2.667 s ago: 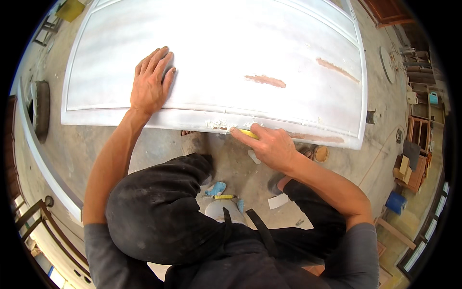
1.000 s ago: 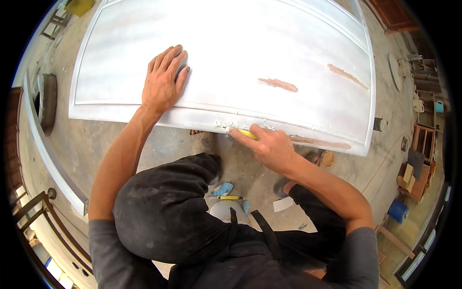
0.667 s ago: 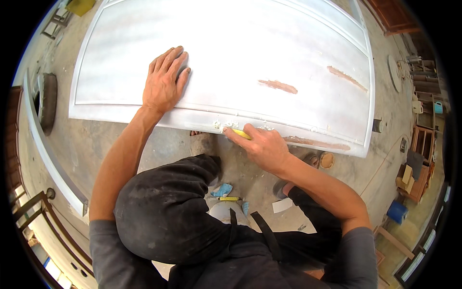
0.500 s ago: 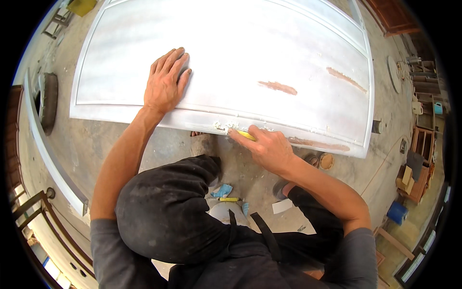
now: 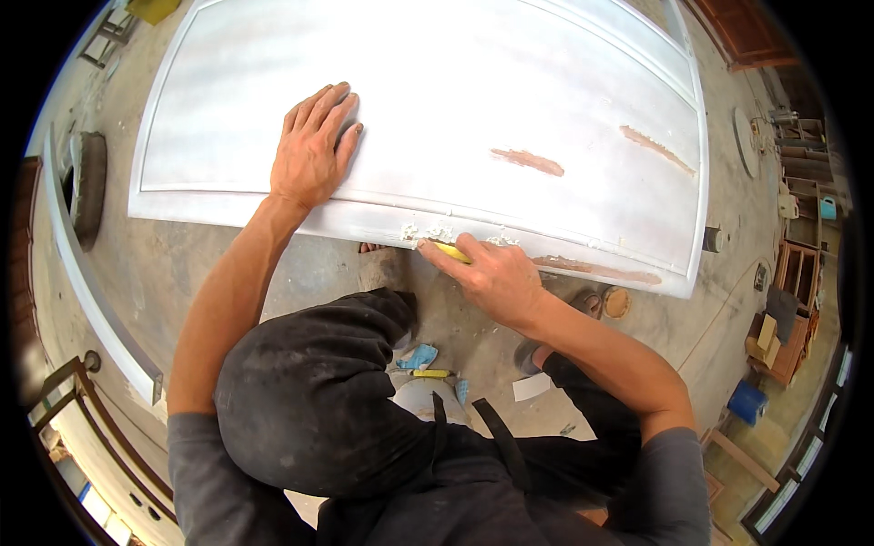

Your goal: The person applies wood filler to scratches on a white door using a yellow putty knife, then smooths the filler with a blue cloth. The person repeats this process on multiple areas of the door.

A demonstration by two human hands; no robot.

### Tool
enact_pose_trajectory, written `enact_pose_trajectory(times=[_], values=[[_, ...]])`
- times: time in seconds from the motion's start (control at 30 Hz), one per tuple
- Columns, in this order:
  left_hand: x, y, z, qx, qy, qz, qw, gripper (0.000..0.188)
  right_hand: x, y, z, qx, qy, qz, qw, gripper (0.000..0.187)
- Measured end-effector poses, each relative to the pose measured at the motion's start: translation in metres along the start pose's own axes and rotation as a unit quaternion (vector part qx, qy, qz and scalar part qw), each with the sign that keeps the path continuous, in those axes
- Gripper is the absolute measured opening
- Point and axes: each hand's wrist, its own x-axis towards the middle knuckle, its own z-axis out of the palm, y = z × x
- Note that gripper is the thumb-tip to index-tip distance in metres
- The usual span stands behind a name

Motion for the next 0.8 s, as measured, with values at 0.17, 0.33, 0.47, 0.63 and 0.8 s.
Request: enact_pose_trajectory(times=[0.17, 0.33, 0.47, 0.63, 0.8], values=[[-0.001, -0.002, 0.000, 0.000, 0.003, 0.001, 1.000, 0.041, -0.009, 0.008, -0.004, 0.017, 0.010, -0.007, 1.000, 0.067], [0.000, 0.000, 0.003, 0.004, 0.002, 0.000, 1.000, 0.040, 0.000, 0.000, 0.006, -0.015, 0.036, 0.008, 0.999, 0.073], [-0.002, -0.002, 0.001, -0.001, 0.008, -0.001, 1.000, 0.040, -0.008, 0.006, -0.003, -0.003, -0.006, -0.001, 1.000, 0.065], [0.001, 0.000, 0.002, -0.006, 0.004, -0.005, 1.000, 0.040, 0.001, -0.001, 0.006, -0.006, 0.023, -0.012, 1.000, 0.066], [-0.001, -0.002, 0.002, -0.009, 0.012, -0.001, 1.000, 0.040, -0.003, 0.000, 0.000, 0.003, -0.008, 0.008, 1.000, 0.068]])
